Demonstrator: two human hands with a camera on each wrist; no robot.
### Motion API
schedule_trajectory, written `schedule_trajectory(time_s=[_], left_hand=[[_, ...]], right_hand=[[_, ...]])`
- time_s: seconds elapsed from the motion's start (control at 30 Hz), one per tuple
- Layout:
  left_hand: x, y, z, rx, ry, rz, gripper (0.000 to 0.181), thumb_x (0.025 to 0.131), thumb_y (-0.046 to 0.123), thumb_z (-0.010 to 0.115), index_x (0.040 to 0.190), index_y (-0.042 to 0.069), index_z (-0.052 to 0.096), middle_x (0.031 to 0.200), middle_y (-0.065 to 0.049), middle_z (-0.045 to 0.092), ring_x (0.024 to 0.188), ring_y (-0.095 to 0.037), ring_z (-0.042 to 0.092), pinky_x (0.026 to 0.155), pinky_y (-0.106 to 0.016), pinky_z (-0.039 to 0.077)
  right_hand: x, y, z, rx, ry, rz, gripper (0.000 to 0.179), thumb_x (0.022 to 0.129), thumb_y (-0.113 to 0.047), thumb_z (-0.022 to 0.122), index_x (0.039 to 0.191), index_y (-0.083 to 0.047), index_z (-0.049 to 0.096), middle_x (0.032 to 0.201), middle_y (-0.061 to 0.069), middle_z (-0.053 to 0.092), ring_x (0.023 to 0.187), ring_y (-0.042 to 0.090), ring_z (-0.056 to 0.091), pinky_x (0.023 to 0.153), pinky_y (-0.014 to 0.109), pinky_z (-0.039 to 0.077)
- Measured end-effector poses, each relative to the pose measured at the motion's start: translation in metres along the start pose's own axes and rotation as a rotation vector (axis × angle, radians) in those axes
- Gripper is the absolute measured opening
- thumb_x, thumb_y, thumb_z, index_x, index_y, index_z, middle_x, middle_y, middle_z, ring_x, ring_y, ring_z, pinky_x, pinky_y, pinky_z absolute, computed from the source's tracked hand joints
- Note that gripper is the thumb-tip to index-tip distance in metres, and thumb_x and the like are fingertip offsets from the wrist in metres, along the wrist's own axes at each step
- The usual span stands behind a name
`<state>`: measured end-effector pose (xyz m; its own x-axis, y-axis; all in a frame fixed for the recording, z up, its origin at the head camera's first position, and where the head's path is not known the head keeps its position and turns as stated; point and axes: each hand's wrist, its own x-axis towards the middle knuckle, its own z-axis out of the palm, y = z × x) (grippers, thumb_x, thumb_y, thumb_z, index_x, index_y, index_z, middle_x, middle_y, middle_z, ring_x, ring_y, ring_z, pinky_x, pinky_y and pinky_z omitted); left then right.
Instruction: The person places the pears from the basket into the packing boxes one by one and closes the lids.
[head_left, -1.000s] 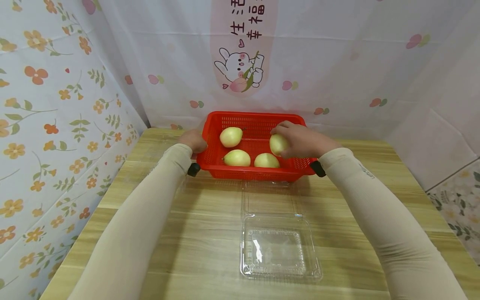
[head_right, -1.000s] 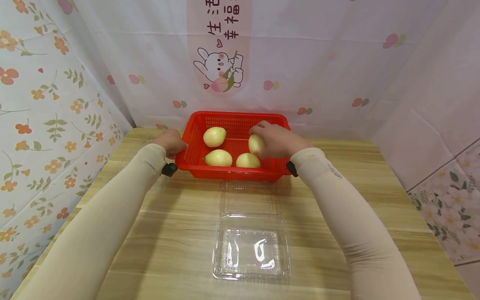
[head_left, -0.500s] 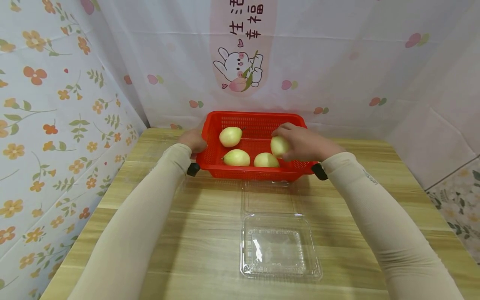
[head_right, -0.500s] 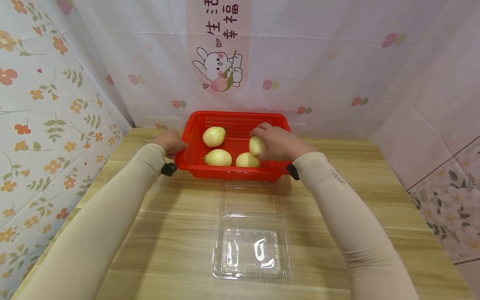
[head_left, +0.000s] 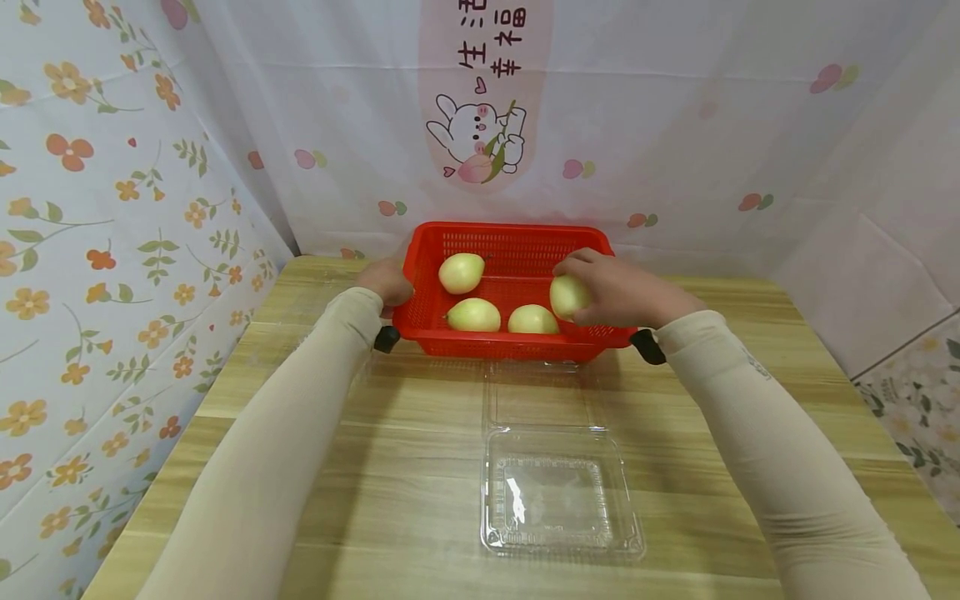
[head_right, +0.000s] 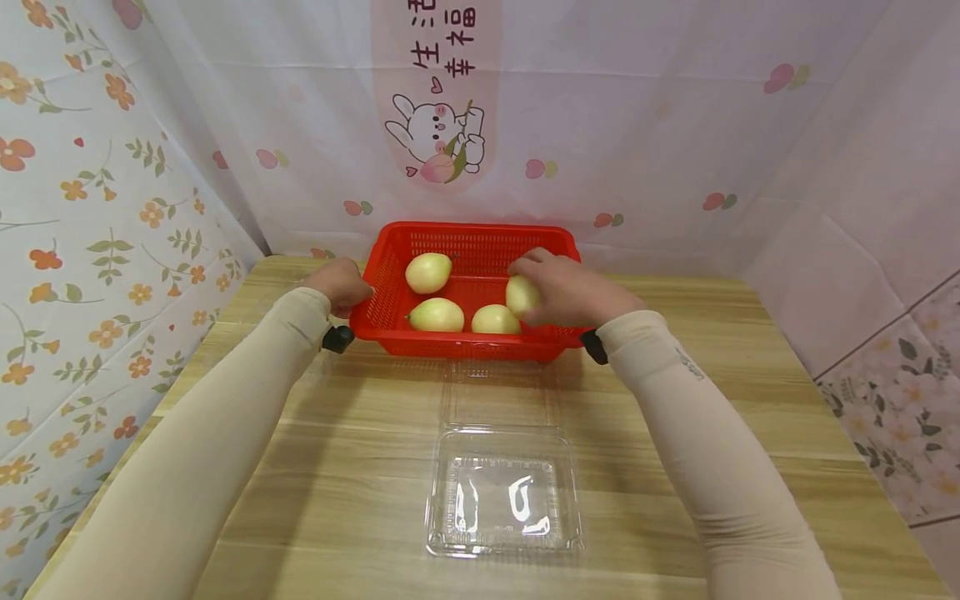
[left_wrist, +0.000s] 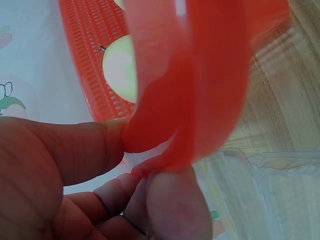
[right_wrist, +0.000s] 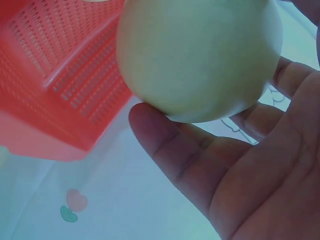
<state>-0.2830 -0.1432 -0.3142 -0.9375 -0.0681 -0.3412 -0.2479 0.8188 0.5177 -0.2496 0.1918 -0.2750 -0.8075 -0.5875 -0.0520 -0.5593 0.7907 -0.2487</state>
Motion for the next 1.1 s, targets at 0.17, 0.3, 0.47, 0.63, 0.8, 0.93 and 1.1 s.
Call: schedule_trajectory(time_s=[0.17,0.3,0.47,0.63,0.8,0.93,1.1], left_hand=[[0.002,-0.001,0.001,0.0,0.003,-0.001,0.024,0.09,0.004,0.052,0.112,-0.004,0.059,0.097,-0.017,0.061,0.062,-0.023,0.059,0.061,-0.032,0.057],[0.002,-0.001,0.0,0.001,0.002,0.001,0.024,0.09,0.004,0.052,0.111,-0.004,0.059,0.097,-0.017,0.061,0.061,-0.022,0.058,0.057,-0.031,0.056],[0.001,0.0,0.0,0.001,-0.003,0.005,0.024,0.09,0.004,0.051,0.111,-0.005,0.059,0.096,-0.017,0.06,0.061,-0.022,0.058,0.055,-0.029,0.055],[0.0,0.0,0.0,0.003,-0.009,0.007,0.025,0.091,0.004,0.051,0.113,-0.005,0.059,0.097,-0.017,0.061,0.062,-0.022,0.058,0.057,-0.03,0.055],[-0.002,0.001,-0.001,0.003,-0.007,0.01,0.026,0.091,0.005,0.052,0.114,-0.005,0.059,0.1,-0.017,0.062,0.066,-0.023,0.06,0.059,-0.031,0.056],[-0.003,0.002,-0.001,0.002,-0.002,0.006,0.026,0.091,0.004,0.052,0.114,-0.005,0.059,0.1,-0.018,0.062,0.068,-0.024,0.06,0.06,-0.031,0.057],[-0.004,0.001,-0.001,-0.006,0.001,0.007,0.026,0.091,0.004,0.052,0.114,-0.005,0.06,0.1,-0.018,0.062,0.069,-0.024,0.061,0.06,-0.031,0.057]], right_hand=[[-0.005,0.0,-0.001,0.017,0.01,-0.015,0.051,0.081,-0.017,0.075,0.128,-0.011,0.057,0.132,0.01,0.048,0.101,0.028,0.056,0.084,0.043,0.051],[-0.008,-0.001,-0.002,0.014,0.016,-0.017,0.05,0.08,-0.016,0.074,0.127,-0.011,0.057,0.132,0.009,0.048,0.1,0.028,0.056,0.083,0.042,0.052],[-0.012,-0.003,-0.003,0.008,0.026,-0.033,0.049,0.08,-0.014,0.074,0.125,-0.011,0.057,0.13,0.01,0.049,0.099,0.029,0.056,0.082,0.043,0.052],[-0.016,-0.002,-0.002,0.009,0.031,-0.03,0.048,0.079,-0.014,0.074,0.124,-0.012,0.057,0.13,0.009,0.049,0.1,0.029,0.055,0.082,0.043,0.052],[-0.023,-0.001,-0.004,0.004,0.039,-0.035,0.049,0.079,-0.014,0.074,0.125,-0.01,0.057,0.129,0.009,0.049,0.101,0.029,0.054,0.082,0.043,0.052],[-0.029,-0.002,-0.005,0.001,0.048,-0.025,0.048,0.078,-0.013,0.075,0.123,-0.011,0.058,0.128,0.009,0.051,0.103,0.029,0.053,0.082,0.044,0.052],[-0.036,-0.005,-0.004,-0.02,0.048,-0.025,0.048,0.077,-0.013,0.074,0.123,-0.012,0.06,0.128,0.009,0.052,0.105,0.029,0.053,0.082,0.042,0.052]])
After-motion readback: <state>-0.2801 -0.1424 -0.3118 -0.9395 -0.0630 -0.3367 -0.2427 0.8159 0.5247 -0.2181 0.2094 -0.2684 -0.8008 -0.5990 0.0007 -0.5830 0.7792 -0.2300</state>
